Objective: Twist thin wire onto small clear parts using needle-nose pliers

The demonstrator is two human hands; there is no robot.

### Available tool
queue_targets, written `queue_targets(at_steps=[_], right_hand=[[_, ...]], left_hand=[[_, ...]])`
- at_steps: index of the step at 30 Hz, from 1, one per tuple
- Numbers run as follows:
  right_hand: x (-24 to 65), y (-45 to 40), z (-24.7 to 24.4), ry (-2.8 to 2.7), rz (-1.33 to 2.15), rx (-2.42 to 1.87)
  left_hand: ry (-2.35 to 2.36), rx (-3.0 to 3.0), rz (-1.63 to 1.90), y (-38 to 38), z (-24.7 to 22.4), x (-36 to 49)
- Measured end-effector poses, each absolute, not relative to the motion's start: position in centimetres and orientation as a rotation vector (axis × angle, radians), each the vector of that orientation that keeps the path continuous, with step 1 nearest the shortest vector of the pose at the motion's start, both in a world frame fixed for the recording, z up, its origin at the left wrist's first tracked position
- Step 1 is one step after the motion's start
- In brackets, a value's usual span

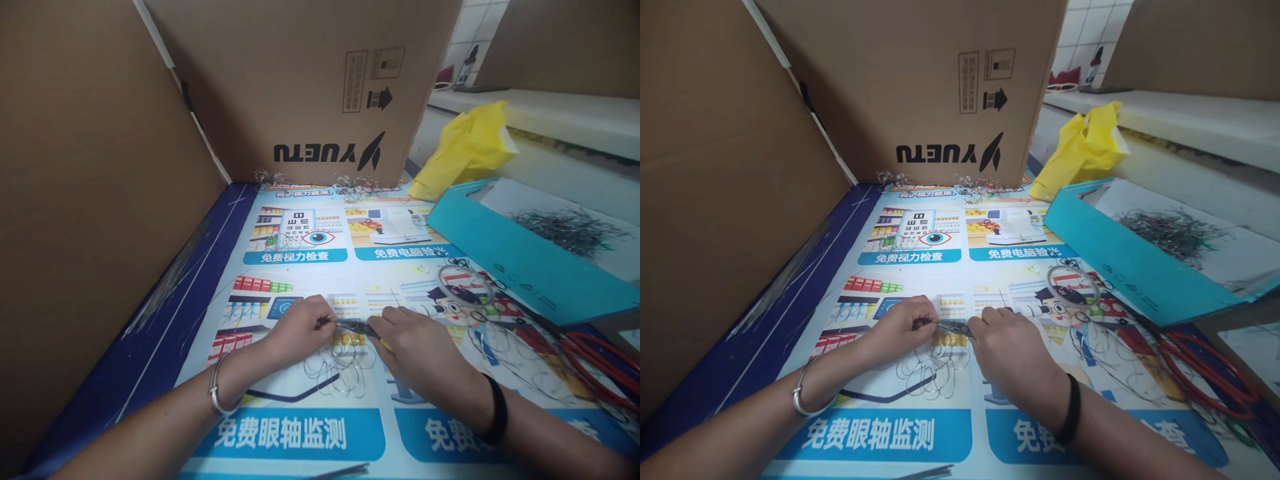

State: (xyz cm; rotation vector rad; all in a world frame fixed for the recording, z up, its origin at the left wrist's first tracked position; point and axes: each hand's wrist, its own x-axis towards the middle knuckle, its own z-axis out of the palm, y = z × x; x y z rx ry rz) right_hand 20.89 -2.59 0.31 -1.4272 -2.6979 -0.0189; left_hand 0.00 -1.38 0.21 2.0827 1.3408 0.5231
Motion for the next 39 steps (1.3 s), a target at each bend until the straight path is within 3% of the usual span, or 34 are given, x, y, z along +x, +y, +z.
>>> queue_targets(at_steps=[25,39], right_hand=[[21.04,-2.87,0.68,-2.767,0.036,-1.493],[21.77,-2.61,0.1,-2.741,-0.169,-1.307]], left_hand=[[1.255,2.069,0.576,-1.31,-0.62,-0.26],[1.287,2.049,0.507,-1.27,-0.01,-0.18]])
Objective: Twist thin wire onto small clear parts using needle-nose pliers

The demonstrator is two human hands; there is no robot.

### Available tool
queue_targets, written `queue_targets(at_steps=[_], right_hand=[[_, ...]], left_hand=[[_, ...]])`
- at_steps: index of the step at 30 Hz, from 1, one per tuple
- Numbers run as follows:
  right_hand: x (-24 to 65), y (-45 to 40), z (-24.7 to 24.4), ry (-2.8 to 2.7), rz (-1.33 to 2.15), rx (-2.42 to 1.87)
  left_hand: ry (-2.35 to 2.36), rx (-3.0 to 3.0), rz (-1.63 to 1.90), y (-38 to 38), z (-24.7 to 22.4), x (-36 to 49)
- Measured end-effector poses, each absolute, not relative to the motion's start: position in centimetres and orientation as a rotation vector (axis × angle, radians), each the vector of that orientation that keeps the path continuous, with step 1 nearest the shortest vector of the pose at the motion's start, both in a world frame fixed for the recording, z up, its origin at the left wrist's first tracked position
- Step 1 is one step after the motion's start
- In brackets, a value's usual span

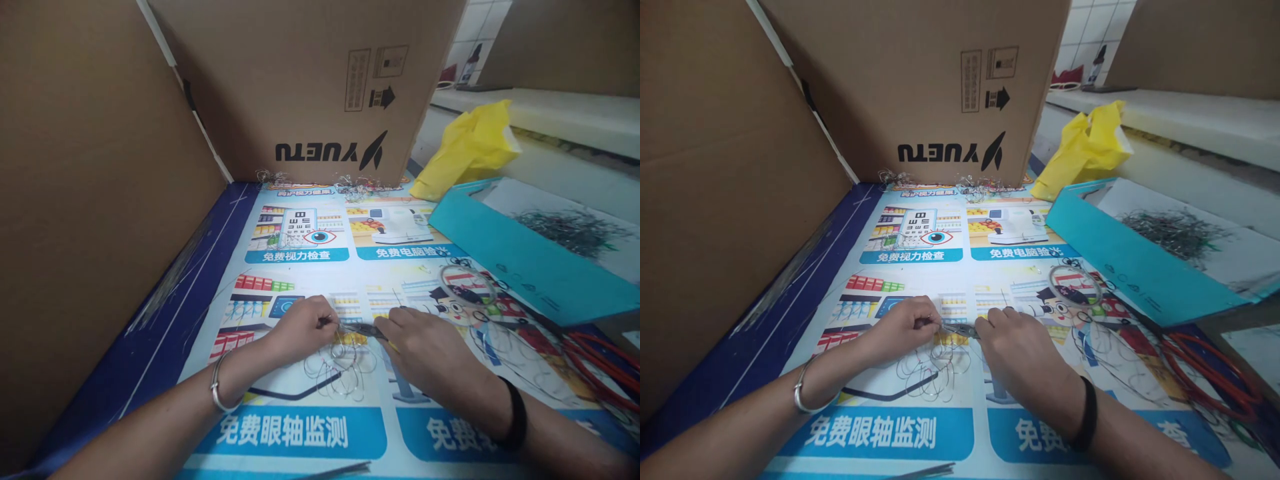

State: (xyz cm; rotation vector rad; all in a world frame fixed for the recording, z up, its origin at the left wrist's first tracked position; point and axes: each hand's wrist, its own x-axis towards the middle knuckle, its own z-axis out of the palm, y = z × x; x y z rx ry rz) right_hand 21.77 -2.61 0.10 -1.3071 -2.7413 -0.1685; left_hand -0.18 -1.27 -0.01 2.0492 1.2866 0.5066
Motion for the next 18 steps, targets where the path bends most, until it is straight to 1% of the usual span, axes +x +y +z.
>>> queue_targets(at_steps=[10,14,18], right_hand=[[22.0,-2.5,0.4,-2.73,-0.429,-1.092],[21.6,-2.6,0.6,-2.708,-0.429,-1.073],[21.2,-2.3,0.7,-2.721,-0.33,-1.114]], left_hand=[[1.269,2.067,0.494,-1.3,0.2,-0.2],[1.261,2.092,0.483,-1.2,0.2,-0.2],[1.236,2.112,0.465,-1.1,0.0,-0.4]])
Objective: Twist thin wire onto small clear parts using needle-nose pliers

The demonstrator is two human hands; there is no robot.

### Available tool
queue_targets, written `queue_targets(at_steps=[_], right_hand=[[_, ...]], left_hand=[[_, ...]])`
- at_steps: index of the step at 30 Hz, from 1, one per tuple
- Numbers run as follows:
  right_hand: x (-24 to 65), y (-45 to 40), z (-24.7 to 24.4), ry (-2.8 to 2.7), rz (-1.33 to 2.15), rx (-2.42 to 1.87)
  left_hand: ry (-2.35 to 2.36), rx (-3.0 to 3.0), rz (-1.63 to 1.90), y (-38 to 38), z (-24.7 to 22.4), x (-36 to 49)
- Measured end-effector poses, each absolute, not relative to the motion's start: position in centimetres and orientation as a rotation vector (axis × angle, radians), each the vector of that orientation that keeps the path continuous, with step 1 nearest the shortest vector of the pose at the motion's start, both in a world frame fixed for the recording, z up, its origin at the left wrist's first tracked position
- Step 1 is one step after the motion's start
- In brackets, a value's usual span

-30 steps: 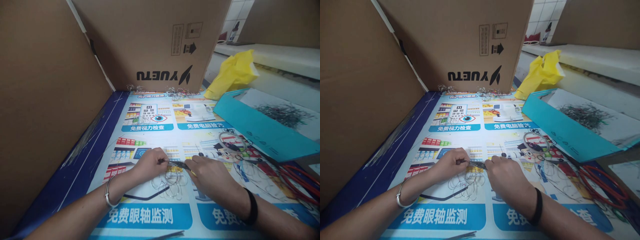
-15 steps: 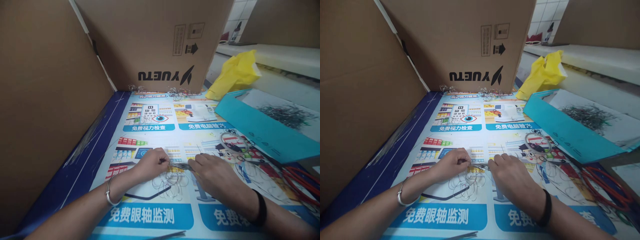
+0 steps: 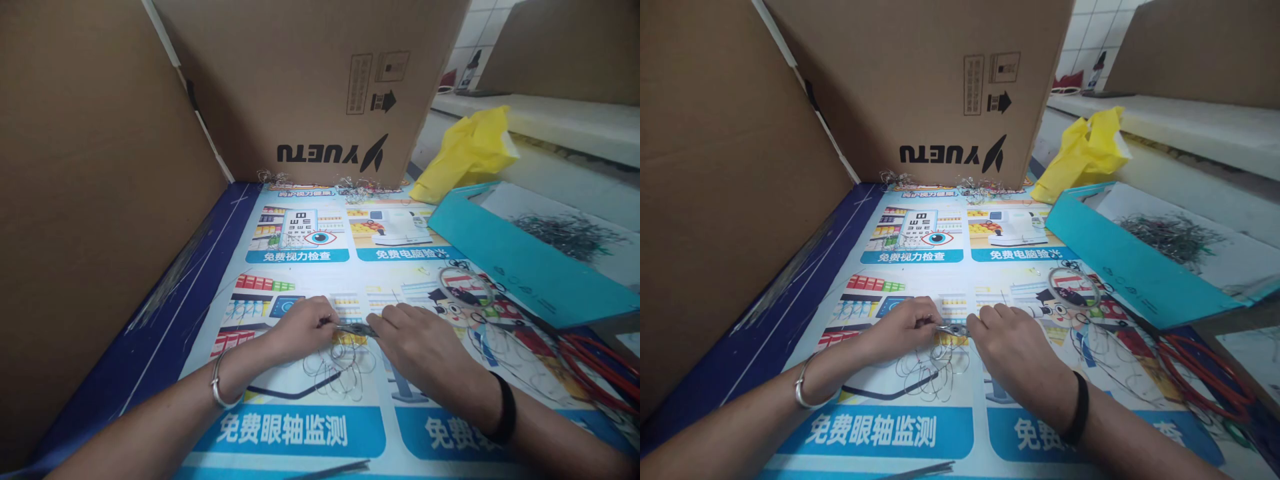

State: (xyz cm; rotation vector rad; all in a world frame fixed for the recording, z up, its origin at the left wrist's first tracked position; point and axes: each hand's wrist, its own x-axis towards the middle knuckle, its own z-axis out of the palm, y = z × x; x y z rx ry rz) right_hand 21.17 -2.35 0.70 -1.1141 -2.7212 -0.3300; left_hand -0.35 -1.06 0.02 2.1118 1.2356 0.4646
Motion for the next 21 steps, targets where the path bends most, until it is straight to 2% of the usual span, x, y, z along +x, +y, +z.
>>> queue_targets(at_steps=[5,13,17,21], right_hand=[[21.0,-1.6,0.4,-2.749,-0.159,-1.135],[21.5,-0.8,0.2,-2.831,-0.069,-1.042],[21.6,-0.6,0.8,-2.865,-0.175,-0.948],[21.5,-0.8,1.6,-2.887,-0.438,-0.877]], left_hand=[[1.21,2.124,0.428,-1.0,0.2,-0.5],[1.187,2.157,0.379,-1.0,0.2,-0.6],[1.157,2.163,0.374,-1.0,0.3,-0.7],[1.146,2.154,0.362,-0.9,0.5,-0.6]])
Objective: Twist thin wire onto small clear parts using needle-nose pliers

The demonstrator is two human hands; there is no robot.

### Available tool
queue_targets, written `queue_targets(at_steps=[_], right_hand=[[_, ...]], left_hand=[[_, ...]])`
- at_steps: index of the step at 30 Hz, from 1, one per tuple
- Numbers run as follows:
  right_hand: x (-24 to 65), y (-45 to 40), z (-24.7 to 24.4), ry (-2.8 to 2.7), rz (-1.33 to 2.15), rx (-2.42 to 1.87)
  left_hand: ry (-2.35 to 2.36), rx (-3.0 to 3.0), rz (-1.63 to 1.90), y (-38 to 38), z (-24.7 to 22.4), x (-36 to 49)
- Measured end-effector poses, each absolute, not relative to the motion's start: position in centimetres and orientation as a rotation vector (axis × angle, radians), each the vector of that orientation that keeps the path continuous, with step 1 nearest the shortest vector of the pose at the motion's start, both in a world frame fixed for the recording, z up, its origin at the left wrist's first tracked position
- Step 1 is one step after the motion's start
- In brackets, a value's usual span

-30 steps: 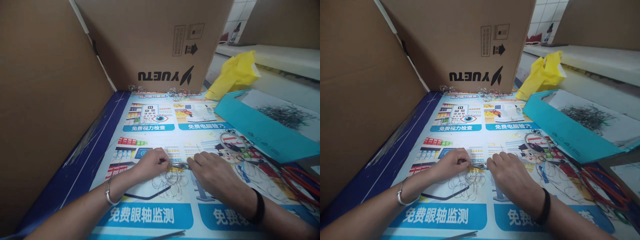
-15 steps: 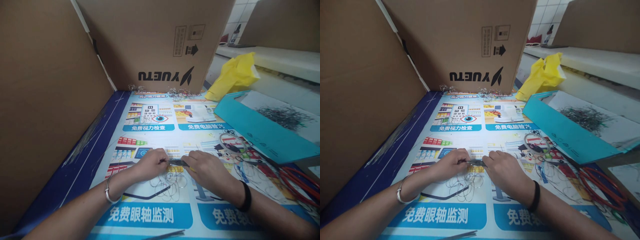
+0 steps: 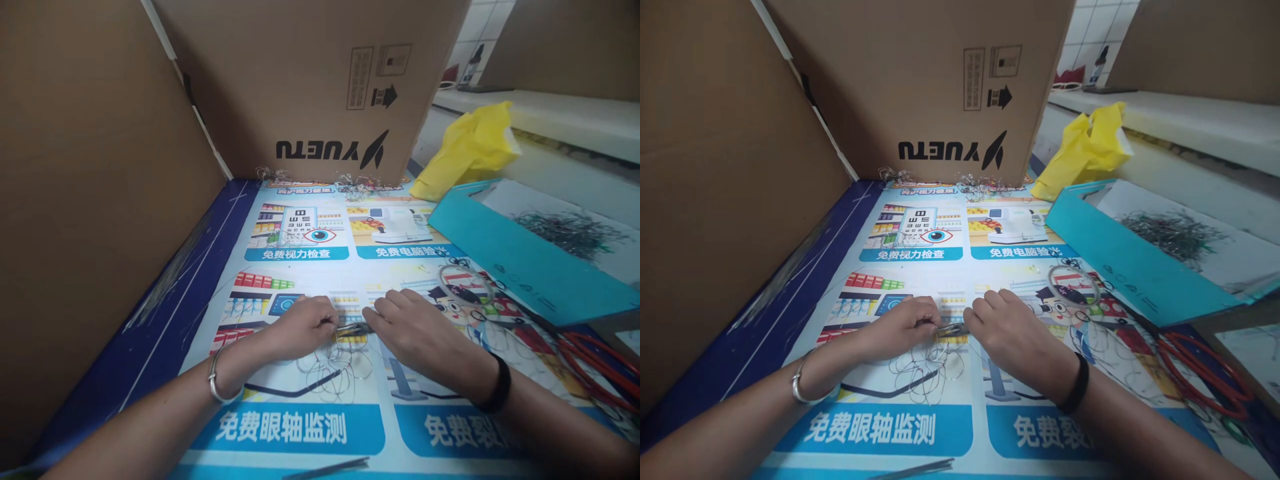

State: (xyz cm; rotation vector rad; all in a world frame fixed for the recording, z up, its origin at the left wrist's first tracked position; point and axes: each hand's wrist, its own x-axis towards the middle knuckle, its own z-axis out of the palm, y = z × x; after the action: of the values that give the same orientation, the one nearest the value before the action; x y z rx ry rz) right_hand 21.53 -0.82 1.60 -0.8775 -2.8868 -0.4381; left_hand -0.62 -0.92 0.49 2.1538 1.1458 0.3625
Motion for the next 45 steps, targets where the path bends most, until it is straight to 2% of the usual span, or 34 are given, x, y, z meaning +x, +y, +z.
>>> queue_targets(at_steps=[5,24,30,39,45], right_hand=[[21.5,-1.2,2.4,-2.883,-0.636,-0.842],[22.2,-1.2,0.8,-2.801,-0.695,-0.766],[22.2,-1.3,0.0,-2.811,-0.551,-0.845],[22.0,-1.1,-0.3,-2.768,-0.1,-1.082],[22.1,-1.0,-0.3,-2.767,0.025,-1.152]], left_hand=[[1.129,2.143,0.352,-0.9,0.5,-0.6],[1.165,2.103,0.358,-1.0,0.8,-0.5],[1.201,2.128,0.39,-1.1,0.5,-0.5],[1.184,2.109,0.419,-1.1,0.4,-0.7],[1.23,2.079,0.449,-1.2,0.4,-0.8]])
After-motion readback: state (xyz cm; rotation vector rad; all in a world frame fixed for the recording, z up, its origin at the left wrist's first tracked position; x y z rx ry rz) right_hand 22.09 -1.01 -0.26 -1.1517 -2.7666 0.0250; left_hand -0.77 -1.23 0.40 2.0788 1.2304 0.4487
